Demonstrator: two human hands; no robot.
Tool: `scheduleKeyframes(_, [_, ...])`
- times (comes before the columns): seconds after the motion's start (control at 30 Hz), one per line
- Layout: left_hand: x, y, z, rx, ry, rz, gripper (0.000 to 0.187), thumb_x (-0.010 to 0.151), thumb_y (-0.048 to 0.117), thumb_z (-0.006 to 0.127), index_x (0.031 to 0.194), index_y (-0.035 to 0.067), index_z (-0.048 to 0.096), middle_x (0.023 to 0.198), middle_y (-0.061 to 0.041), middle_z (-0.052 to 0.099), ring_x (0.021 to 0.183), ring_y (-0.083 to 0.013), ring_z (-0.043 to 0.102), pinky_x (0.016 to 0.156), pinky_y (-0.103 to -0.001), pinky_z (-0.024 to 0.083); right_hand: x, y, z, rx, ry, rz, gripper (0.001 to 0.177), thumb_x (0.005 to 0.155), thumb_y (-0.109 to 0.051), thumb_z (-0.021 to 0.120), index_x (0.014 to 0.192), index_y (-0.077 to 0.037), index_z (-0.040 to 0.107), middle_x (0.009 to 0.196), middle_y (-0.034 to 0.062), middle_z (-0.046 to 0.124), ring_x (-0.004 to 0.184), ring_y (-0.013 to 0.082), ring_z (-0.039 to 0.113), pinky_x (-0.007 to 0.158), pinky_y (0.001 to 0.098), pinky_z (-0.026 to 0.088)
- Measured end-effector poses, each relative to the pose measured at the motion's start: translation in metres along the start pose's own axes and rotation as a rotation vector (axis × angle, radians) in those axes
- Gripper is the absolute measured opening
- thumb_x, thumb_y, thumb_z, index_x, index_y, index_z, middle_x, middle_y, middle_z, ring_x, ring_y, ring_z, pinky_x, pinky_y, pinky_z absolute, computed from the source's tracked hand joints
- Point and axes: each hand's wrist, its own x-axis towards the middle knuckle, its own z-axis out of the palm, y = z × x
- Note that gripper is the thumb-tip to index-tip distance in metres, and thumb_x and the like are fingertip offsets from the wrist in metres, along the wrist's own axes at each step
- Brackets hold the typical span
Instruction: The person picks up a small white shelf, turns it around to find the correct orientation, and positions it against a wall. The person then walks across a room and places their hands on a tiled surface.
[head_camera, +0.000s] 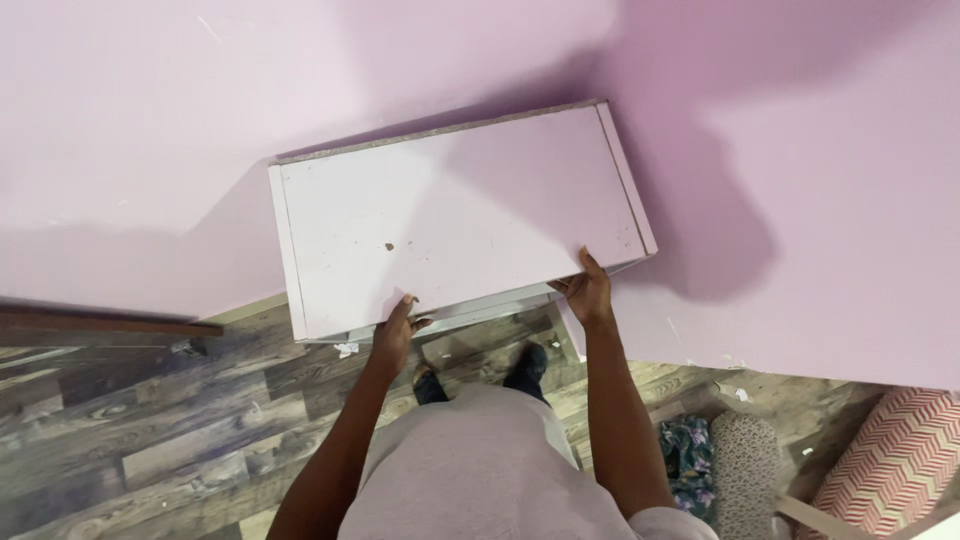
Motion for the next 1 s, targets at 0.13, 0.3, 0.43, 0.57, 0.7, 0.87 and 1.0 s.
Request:
scheduleKeyframes(0.13, [0.013, -0.02, -0.012, -0.052, 0.103, 0.038, 0.041, 0.099, 0.039, 0.067, 0.104, 0.002, 0.051, 0.116, -0.012, 0.06, 0.11, -0.0282, 0.062, 0.101, -0.053, 0.054, 0.008, -0.012, -0.012, -0.052, -0.067, 0.076, 0.046, 0.104, -0.046, 0.062, 0.11, -0.002, 0.072, 0.089, 0.0117, 0.076, 0.09, 0.0253, 0.073, 0.092, 0.0491, 0.056])
scheduleKeyframes(0.3, [0.007, -0.024, 0.035, -0.354, 0.217, -0.018, 0.054, 0.098, 0.05, 0.066, 0.124, 0.003, 0.063, 0.111, -0.02, 0.06, 0.11, -0.0309, 0.059, 0.098, -0.051, 0.052, 0.008, -0.029, -0.009, -0.127, -0.17, 0.169, 0.045, 0.102, -0.048, 0.056, 0.114, -0.008, 0.073, 0.103, 0.009, 0.078, 0.097, 0.0218, 0.073, 0.094, 0.044, 0.053])
scheduleKeyframes(0.43, [-0.001, -0.012, 0.104, -0.406, 0.36, -0.123, 0.064, 0.09, 0.061, 0.058, 0.13, 0.011, 0.058, 0.122, -0.015, 0.065, 0.115, -0.03, 0.06, 0.099, -0.049, 0.047, 0.009, -0.029, -0.012, -0.06, -0.304, 0.161, 0.045, 0.108, -0.046, 0.057, 0.116, -0.004, 0.071, 0.105, 0.0145, 0.076, 0.097, 0.0262, 0.073, 0.09, 0.0433, 0.054])
scheduleKeyframes(0.57, [0.009, -0.032, 0.151, -0.302, 0.213, -0.203, 0.065, 0.093, 0.058, 0.061, 0.134, 0.008, 0.054, 0.124, -0.013, 0.064, 0.122, -0.0296, 0.059, 0.105, -0.049, 0.044, 0.001, -0.046, -0.004, -0.037, -0.226, 0.248, 0.046, 0.104, -0.047, 0.058, 0.122, -0.005, 0.066, 0.106, 0.0102, 0.075, 0.096, 0.0244, 0.071, 0.088, 0.0422, 0.056])
scheduleKeyframes(0.7, [0.02, -0.046, 0.187, -0.127, 0.075, -0.278, 0.067, 0.093, 0.061, 0.056, 0.135, 0.009, 0.057, 0.128, -0.01, 0.068, 0.127, -0.0256, 0.059, 0.107, -0.044, 0.043, -0.012, -0.07, 0.008, 0.113, -0.203, 0.287, 0.057, 0.101, -0.057, 0.054, 0.121, -0.004, 0.064, 0.099, 0.0121, 0.075, 0.089, 0.0236, 0.072, 0.082, 0.0415, 0.058])
scheduleKeyframes(0.87, [0.029, -0.049, 0.212, -0.135, 0.0, -0.3, 0.067, 0.093, 0.06, 0.057, 0.135, 0.009, 0.056, 0.129, -0.011, 0.067, 0.126, -0.0237, 0.06, 0.108, -0.04, 0.047, -0.007, -0.087, 0.014, 0.067, -0.079, 0.326, 0.058, 0.097, -0.054, 0.057, 0.125, -0.003, 0.059, 0.105, 0.0129, 0.071, 0.095, 0.0233, 0.07, 0.085, 0.042, 0.057])
scheduleKeyframes(1.0, [0.041, -0.05, 0.22, -0.201, 0.005, -0.307, 0.063, 0.094, 0.052, 0.064, 0.133, 0.003, 0.056, 0.123, -0.014, 0.066, 0.118, -0.0235, 0.064, 0.103, -0.04, 0.054, 0.005, -0.084, 0.009, -0.059, -0.041, 0.34, 0.061, 0.095, -0.053, 0.061, 0.128, -0.002, 0.057, 0.111, 0.0123, 0.069, 0.099, 0.0228, 0.068, 0.087, 0.0395, 0.057])
